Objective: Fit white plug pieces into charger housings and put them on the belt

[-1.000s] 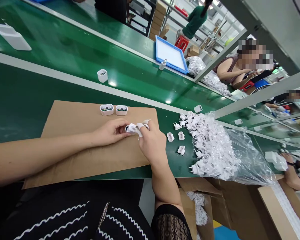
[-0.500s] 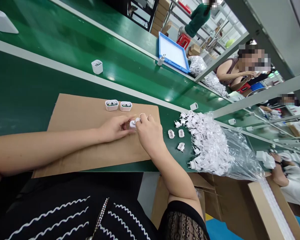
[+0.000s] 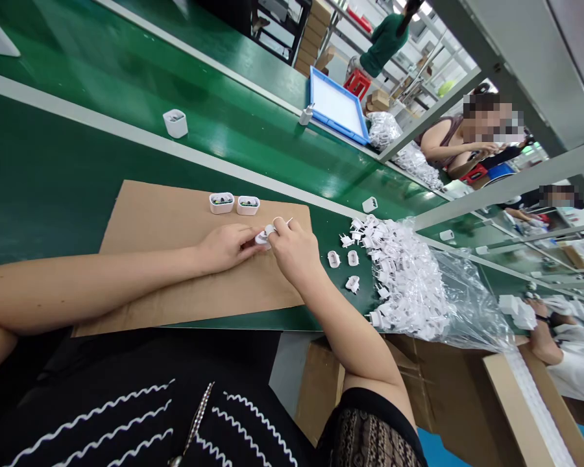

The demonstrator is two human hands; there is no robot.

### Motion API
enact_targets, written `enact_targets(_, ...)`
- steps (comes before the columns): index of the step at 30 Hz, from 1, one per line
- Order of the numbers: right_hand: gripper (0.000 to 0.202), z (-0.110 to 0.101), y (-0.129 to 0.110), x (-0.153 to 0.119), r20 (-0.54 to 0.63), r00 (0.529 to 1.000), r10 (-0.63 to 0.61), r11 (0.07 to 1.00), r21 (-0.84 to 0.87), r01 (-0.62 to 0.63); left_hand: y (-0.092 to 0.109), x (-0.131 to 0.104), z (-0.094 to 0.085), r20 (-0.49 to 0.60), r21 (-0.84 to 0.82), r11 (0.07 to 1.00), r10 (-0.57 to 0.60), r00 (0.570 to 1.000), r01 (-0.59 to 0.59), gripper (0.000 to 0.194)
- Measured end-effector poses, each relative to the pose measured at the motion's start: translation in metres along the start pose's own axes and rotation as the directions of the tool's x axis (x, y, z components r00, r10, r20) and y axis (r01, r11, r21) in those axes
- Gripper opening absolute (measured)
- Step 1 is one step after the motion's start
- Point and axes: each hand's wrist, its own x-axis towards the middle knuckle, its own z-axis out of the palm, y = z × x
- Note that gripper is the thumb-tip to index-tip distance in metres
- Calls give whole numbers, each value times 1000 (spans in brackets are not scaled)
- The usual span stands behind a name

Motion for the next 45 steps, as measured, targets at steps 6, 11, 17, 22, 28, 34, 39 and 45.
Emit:
enact_targets(6,29,15,-11,-5,-73,994,82,996,41,-79,5,0,2,61,209,978,-21,998,8,51)
enact_targets(11,29,17,-5,-8,-51,982,184,955,247,-166,14,2,-3,81,255,966,-59,995,37,46)
enact_targets(17,51,29,26,-5,65,868,493,153,975,-159,24,1,-27,-42,45,994,-103,994,104,28)
enact_targets(22,62,54,25,7,353,810,469,-465,878,-113,15,40,-68,-236,22,992,-118,965,126,36)
enact_targets(28,56,66,17,11,357,816,455,-437,888,-145,-77,115,-104,-199,232,753,-583,788,616,32)
enact_targets(34,46,63,14,3,109,746,657,251,901,-354,-129,133,-114,-239,246,618,-708,665,747,43)
enact_targets(39,46,59,14,2,151,733,664,361,793,-491,-139,107,-138,-510,263,673,-512,692,691,78)
enact_targets(45,51,64,13,5,213,715,666,2,958,-288,-177,65,-204,-516,161,368,-760,396,916,72)
